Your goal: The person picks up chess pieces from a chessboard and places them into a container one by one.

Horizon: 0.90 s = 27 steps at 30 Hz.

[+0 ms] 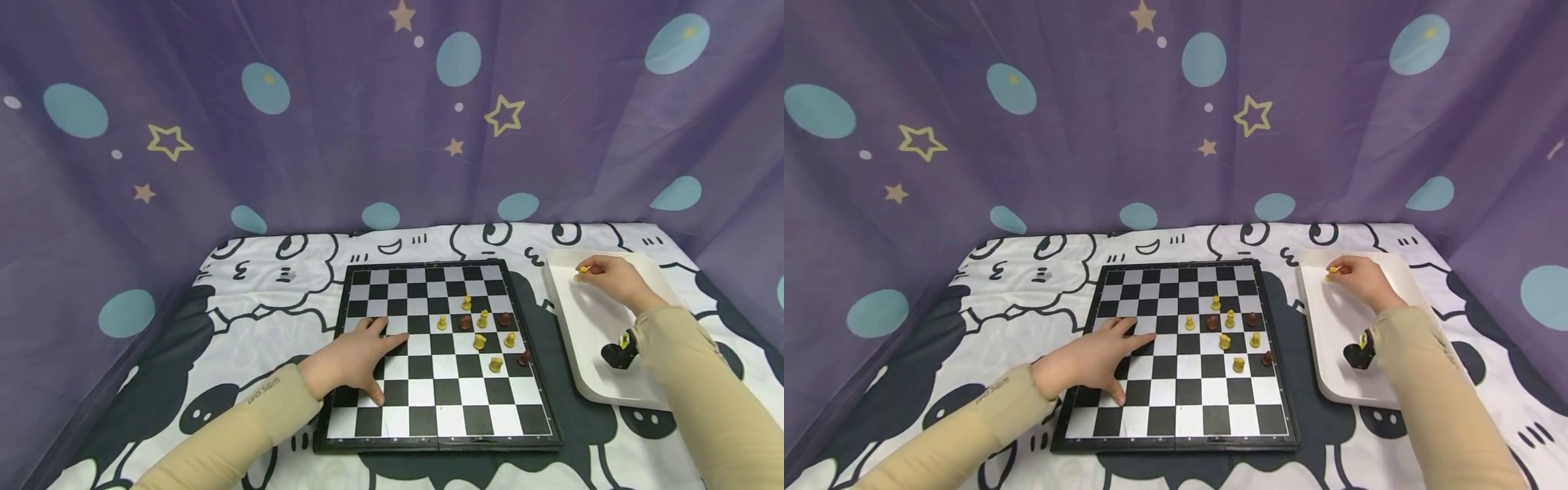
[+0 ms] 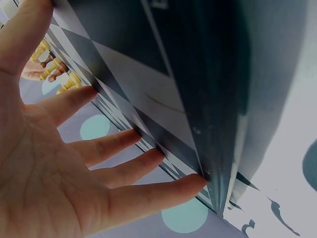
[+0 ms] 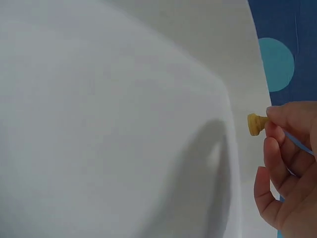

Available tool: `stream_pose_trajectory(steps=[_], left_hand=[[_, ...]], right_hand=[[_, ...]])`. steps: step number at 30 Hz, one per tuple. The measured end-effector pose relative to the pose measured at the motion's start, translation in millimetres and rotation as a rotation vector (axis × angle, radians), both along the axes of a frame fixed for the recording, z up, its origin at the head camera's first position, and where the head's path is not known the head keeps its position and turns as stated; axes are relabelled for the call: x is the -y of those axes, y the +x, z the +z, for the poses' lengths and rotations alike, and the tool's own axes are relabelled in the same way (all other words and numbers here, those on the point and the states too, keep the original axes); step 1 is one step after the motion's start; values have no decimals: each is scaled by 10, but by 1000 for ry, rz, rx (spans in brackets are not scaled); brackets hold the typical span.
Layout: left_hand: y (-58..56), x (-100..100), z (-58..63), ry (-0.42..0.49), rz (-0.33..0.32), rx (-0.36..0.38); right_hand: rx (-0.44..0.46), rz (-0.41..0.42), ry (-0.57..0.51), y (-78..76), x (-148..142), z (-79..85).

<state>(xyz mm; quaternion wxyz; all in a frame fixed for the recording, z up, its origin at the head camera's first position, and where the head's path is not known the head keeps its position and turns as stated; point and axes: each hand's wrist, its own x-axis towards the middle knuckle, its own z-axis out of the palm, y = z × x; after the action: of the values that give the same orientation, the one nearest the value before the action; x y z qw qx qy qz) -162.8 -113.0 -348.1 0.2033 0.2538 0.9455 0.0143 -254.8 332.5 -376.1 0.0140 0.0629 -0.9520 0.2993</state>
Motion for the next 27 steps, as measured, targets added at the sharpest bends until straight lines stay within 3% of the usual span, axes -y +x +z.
stream_pose_trajectory(steps=[27], left_hand=[[8,7,-12,-2,-6,-10]], right_hand=[[71,6,-14,-50,30,-187]])
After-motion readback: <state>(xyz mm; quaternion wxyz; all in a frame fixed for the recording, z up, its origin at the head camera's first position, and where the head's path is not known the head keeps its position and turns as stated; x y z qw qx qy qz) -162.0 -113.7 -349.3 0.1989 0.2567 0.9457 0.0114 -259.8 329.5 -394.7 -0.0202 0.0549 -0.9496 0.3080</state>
